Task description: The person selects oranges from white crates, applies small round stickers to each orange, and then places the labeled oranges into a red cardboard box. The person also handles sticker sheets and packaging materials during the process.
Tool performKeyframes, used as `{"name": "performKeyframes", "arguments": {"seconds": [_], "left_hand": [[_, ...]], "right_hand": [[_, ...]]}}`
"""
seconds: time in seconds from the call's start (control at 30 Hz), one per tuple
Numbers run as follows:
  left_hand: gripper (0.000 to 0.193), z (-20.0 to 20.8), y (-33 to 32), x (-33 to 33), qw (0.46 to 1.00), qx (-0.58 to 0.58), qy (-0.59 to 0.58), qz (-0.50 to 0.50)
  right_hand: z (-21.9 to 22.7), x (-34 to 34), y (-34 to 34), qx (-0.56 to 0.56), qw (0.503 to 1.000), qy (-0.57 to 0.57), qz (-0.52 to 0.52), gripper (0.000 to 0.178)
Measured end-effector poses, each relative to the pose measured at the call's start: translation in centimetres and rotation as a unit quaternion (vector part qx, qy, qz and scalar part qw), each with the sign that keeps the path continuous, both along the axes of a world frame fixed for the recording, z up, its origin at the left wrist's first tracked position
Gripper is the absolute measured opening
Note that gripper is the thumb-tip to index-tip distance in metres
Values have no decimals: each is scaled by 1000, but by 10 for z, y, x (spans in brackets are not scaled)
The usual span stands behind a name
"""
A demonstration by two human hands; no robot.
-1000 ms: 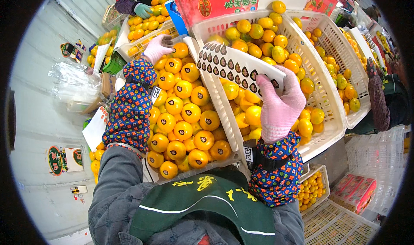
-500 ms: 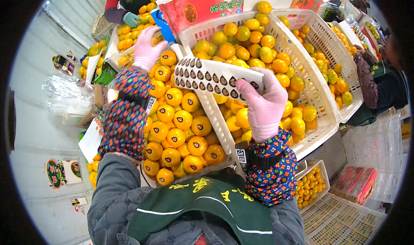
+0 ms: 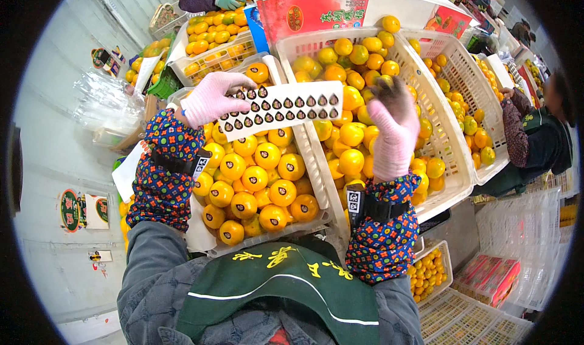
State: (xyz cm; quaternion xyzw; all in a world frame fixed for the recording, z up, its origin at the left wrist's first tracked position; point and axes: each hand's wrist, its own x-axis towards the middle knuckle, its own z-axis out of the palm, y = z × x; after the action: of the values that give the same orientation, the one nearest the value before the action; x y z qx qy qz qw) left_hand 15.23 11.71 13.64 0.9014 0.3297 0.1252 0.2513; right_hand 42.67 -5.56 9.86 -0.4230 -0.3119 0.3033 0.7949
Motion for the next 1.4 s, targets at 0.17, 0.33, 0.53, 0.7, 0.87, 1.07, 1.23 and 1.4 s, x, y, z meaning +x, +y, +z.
{"name": "performKeyframes", "arguments": {"seconds": [0.17,0.33,0.53,0.7,0.87,1.07,1.23,1.4], "left_hand": [[51,-2,-43,5,992,39,-26,-114],[49,2,-59,3,996,-24,-40,-72],[46,6,-51,-14,982,-169,-70,-49],[39,-1,-52,-9,986,57,-119,-103],[30,-14,-63,12,979,105,-87,-148],[16,-23,-73,24,986,132,-48,-87],[11,-25,-86,26,958,226,-124,-124],[15,-34,-53,-5,970,-30,-229,-79]], "right_hand": [[0,-29,-1,-6,763,-639,-91,43],[-10,-42,1,-99,848,-520,23,17],[-16,-47,3,-38,829,-557,31,11],[-16,-49,4,-35,833,-552,21,11],[-18,-51,4,-33,825,-564,33,11],[-24,-50,5,-56,828,-557,32,12],[-26,-52,4,-95,883,-456,61,11],[-21,-54,0,-90,842,-532,-3,10]]}}
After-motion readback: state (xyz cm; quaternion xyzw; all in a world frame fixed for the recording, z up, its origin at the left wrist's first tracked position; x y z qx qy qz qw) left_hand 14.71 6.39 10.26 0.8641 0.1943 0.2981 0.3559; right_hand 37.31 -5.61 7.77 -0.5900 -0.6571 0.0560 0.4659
